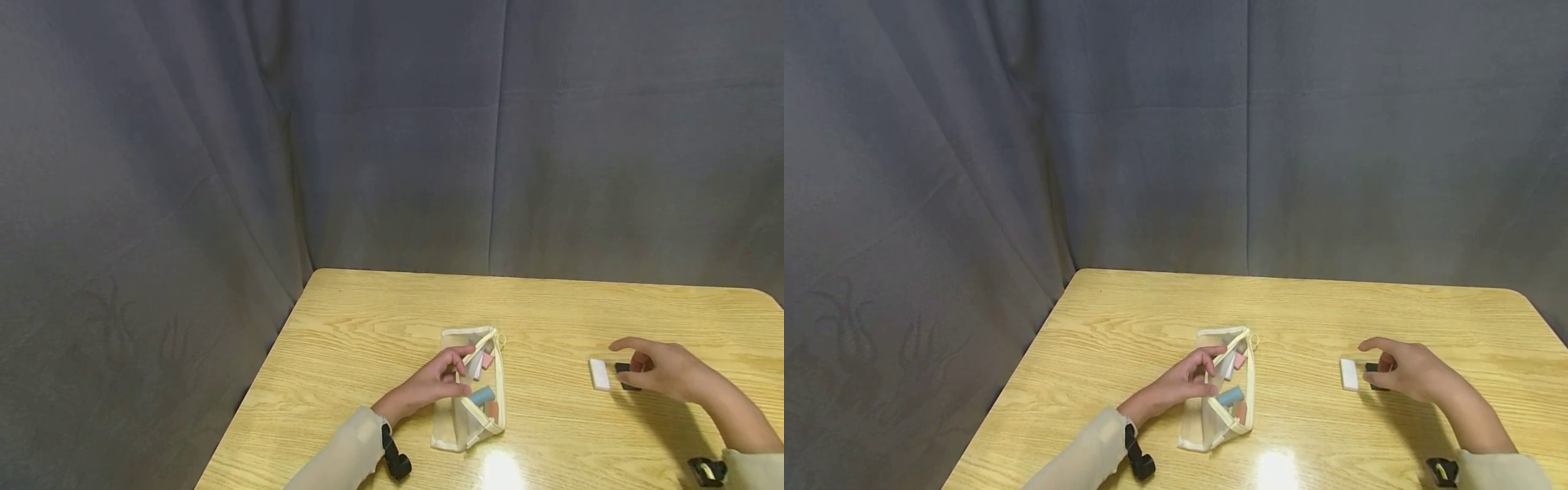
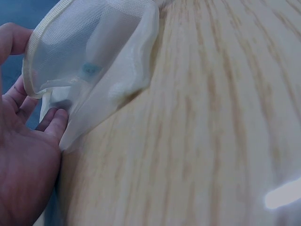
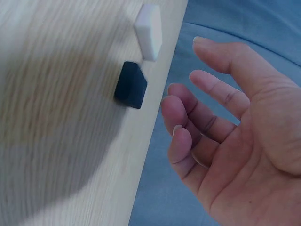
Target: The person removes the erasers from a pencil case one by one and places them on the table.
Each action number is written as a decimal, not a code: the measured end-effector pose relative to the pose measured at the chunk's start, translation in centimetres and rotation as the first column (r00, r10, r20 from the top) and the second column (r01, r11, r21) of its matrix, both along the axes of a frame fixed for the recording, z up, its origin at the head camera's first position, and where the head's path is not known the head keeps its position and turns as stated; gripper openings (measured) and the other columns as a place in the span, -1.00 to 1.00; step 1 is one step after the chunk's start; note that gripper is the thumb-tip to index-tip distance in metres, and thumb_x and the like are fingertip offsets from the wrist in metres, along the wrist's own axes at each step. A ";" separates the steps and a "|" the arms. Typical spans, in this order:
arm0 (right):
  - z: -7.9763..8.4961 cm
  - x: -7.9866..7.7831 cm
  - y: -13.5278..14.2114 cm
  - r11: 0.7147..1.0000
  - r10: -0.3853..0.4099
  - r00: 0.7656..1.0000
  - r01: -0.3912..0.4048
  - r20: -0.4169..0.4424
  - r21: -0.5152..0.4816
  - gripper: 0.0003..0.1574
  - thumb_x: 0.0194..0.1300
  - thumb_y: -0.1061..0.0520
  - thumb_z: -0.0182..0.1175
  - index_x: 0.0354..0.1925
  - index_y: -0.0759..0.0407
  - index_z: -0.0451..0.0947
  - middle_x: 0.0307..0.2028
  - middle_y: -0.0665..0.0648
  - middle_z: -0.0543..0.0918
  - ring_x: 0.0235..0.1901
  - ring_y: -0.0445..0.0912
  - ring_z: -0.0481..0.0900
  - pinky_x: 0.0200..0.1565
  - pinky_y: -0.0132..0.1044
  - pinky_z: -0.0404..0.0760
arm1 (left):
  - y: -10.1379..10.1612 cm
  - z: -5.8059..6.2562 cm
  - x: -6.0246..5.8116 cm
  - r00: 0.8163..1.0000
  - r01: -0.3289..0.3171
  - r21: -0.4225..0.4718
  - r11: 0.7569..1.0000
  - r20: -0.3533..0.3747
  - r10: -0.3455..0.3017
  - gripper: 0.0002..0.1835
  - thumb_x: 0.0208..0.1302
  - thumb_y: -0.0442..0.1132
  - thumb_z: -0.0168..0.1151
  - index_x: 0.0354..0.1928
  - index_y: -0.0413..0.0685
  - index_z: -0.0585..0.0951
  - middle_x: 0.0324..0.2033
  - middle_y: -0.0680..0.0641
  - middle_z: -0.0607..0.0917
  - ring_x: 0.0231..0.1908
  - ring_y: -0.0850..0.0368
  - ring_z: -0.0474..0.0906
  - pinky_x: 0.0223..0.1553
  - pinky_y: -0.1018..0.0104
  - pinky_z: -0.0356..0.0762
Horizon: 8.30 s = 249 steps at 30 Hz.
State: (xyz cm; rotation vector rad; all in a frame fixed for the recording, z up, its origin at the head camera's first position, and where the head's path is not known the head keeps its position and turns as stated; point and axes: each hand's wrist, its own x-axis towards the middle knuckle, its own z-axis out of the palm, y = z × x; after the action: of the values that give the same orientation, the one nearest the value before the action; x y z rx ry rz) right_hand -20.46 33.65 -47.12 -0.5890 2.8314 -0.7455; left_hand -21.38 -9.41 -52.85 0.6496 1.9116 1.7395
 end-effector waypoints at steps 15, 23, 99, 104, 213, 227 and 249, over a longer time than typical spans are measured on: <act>0.3 0.0 -3.1 0.997 0.051 0.997 -0.054 -0.054 -0.056 -0.41 0.28 0.10 0.39 0.20 0.31 0.50 -0.44 -0.11 0.49 -0.51 -0.33 0.33 -0.47 -0.36 0.36 | 0.0 0.0 0.0 1.000 0.001 0.009 1.000 0.010 -0.001 -0.71 0.31 -0.42 0.27 -0.08 -0.35 0.37 0.52 0.04 0.22 -0.51 0.27 0.13 -0.26 0.45 0.31; 0.1 -0.2 -4.6 0.991 0.077 0.997 -0.078 -0.018 -0.104 -0.43 0.30 0.13 0.37 0.22 0.29 0.49 -0.42 -0.10 0.52 -0.51 -0.32 0.37 -0.46 -0.36 0.41 | -0.1 0.0 0.0 1.000 0.006 0.008 1.000 0.004 -0.006 -0.70 0.32 -0.41 0.28 -0.07 -0.35 0.36 0.53 0.02 0.20 -0.52 0.28 0.14 -0.29 0.46 0.28; -0.8 -0.8 -15.1 0.923 0.296 0.953 -0.303 -0.065 -0.239 -0.56 0.25 0.18 0.40 0.08 0.22 0.59 -0.48 -0.14 0.54 -0.49 -0.34 0.40 -0.40 -0.38 0.47 | -0.1 -0.3 0.0 0.998 -0.001 -0.014 1.000 -0.066 0.000 -0.72 0.25 -0.29 0.28 -0.12 -0.19 0.39 0.50 0.15 0.25 0.50 0.09 0.12 0.42 0.13 0.17; -0.9 -0.7 -15.5 0.926 0.297 0.953 -0.301 -0.053 -0.226 -0.56 0.24 0.20 0.40 0.08 0.21 0.60 -0.47 -0.14 0.56 -0.48 -0.34 0.44 -0.38 -0.38 0.51 | -0.1 -0.4 0.0 0.997 -0.004 -0.003 1.000 -0.075 0.003 -0.70 0.22 -0.33 0.29 -0.12 -0.22 0.39 0.51 0.08 0.25 0.45 0.10 0.20 0.31 0.25 0.27; -1.6 -0.9 -17.9 0.924 0.344 0.938 -0.347 -0.049 -0.160 -0.82 0.16 0.20 0.45 -0.31 -0.05 0.66 -0.53 -0.15 0.45 -0.50 -0.31 0.34 -0.44 -0.40 0.37 | 0.0 -0.2 0.2 0.998 -0.007 0.015 1.000 -0.061 0.008 -0.70 0.21 -0.38 0.27 -0.13 -0.30 0.37 0.50 0.04 0.27 0.47 0.07 0.19 0.37 0.23 0.21; -1.1 -1.2 -17.2 0.928 0.329 0.941 -0.337 -0.072 -0.162 -0.80 0.16 0.21 0.44 -0.28 -0.07 0.68 -0.49 -0.15 0.54 -0.49 -0.31 0.40 -0.42 -0.40 0.45 | 0.0 0.0 0.1 0.999 -0.001 0.014 1.000 -0.044 0.001 -0.69 0.24 -0.38 0.26 -0.11 -0.36 0.35 0.49 0.04 0.27 0.48 0.09 0.17 0.39 0.25 0.19; -0.1 -1.1 -15.1 0.956 0.256 0.961 -0.267 -0.100 -0.118 -0.80 0.16 0.22 0.38 -0.23 -0.02 0.68 -0.50 -0.13 0.46 -0.50 -0.28 0.32 -0.43 -0.37 0.36 | 0.1 0.0 0.1 1.000 -0.015 0.016 1.000 -0.006 0.015 -0.73 0.28 -0.41 0.26 -0.12 -0.33 0.37 0.51 0.07 0.25 0.39 0.15 0.24 0.12 0.39 0.35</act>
State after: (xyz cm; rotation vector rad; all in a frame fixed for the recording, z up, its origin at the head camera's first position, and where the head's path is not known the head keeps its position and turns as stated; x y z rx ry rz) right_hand -21.61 18.57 -47.26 -1.0156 2.7142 -0.8762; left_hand -21.29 -9.33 -52.87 0.6488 1.9128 1.7656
